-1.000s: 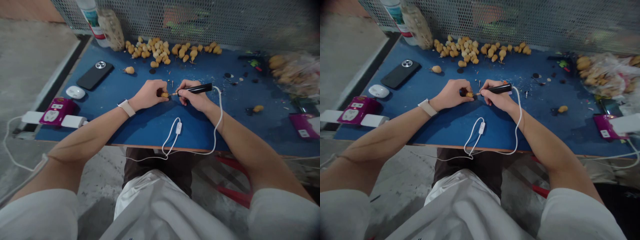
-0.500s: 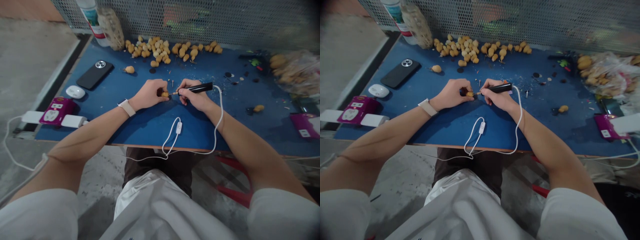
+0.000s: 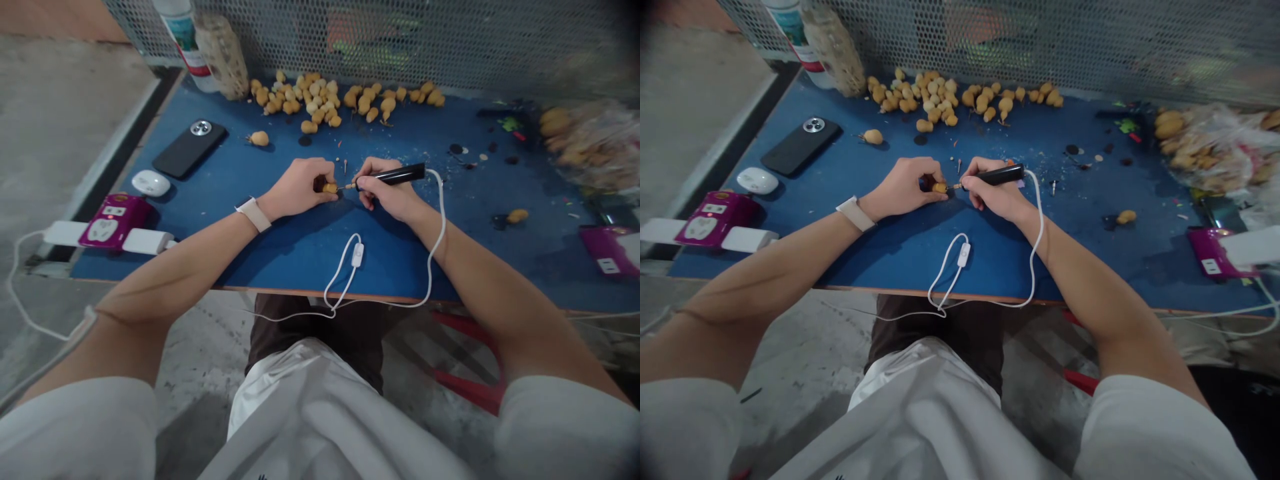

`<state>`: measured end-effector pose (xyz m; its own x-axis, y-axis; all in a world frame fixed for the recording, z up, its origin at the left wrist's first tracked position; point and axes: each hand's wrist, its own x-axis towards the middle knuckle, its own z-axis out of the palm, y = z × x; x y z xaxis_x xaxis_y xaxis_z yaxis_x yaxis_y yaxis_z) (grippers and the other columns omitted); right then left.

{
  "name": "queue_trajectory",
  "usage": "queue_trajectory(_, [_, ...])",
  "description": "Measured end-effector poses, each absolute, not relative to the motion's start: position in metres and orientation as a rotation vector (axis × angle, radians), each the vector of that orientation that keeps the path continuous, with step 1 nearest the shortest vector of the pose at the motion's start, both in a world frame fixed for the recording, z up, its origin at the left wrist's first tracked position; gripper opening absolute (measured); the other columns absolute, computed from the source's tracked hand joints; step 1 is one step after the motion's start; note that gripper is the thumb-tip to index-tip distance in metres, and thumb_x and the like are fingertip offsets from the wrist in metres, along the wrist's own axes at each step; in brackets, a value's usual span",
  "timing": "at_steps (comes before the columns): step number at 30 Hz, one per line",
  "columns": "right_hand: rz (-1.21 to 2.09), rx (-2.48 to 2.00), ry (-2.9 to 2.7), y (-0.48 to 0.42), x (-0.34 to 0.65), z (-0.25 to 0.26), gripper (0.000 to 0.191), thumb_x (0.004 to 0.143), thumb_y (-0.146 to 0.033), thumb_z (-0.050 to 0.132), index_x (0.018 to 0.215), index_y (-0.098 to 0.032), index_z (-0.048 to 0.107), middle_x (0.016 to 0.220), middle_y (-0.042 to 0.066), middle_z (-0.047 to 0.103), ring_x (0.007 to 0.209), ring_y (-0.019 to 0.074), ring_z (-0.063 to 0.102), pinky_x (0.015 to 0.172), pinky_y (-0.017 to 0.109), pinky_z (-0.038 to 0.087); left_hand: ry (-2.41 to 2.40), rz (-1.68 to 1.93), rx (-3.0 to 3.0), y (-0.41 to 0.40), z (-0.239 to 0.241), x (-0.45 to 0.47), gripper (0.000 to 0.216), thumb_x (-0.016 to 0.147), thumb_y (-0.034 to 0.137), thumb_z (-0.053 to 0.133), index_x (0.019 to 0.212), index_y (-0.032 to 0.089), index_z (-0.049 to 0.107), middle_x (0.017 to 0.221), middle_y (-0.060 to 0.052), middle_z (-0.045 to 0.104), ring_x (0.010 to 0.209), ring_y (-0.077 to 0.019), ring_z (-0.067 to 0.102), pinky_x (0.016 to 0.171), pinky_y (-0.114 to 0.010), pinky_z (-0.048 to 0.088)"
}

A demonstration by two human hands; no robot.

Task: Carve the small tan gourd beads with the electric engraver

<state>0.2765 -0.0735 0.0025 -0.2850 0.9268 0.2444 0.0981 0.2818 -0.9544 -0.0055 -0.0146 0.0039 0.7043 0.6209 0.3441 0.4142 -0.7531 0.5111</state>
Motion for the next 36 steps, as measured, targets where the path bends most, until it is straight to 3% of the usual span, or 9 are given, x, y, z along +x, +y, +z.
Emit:
queue_trajectory(8, [1.143,-0.934,-1.630,-0.0738,0.2756,0.0039,0.045,0.101,-0.058,0.099,0.086,-0.028,0.070,0.059,-0.009,0.053,0.048,0.0149,0.059,0.046,0.027,0.048,0.800,0.713,2.518,-0.0137,0.0024,-0.0054,0.025,0.099,0.036,0.097,0.101,0.024,0.074,0.109,-0.006,0.084,0.101,-0.0282,0.078,0.100,-0.043,0.060])
queue_trajectory(28, [1.054,-0.969,-1.730,-0.0782,0.2776,0.0056,0.038,0.103,-0.056,0.093,0.091,-0.031,0.067,0.060,-0.007,0.059,0.052,0.0177,0.060,0.053,0.032,0.048,0.819,0.744,2.507,-0.0146,-0.0001,-0.0025,0.025,0.097,0.034,0.098,0.100,0.024,0.076,0.105,-0.005,0.085,0.095,-0.0255,0.077,0.093,-0.041,0.060])
queue_trajectory(36, [1.066,-0.988,-1.704,-0.0776,0.2784,0.0043,0.046,0.103,-0.065,0.097,0.094,-0.031,0.067,0.061,-0.007,0.059,0.051,0.0184,0.061,0.051,0.033,0.047,0.837,0.702,2.479,-0.0183,0.0066,-0.0044,0.025,0.099,0.034,0.099,0.100,0.024,0.076,0.108,-0.005,0.086,0.098,-0.0261,0.078,0.097,-0.041,0.062])
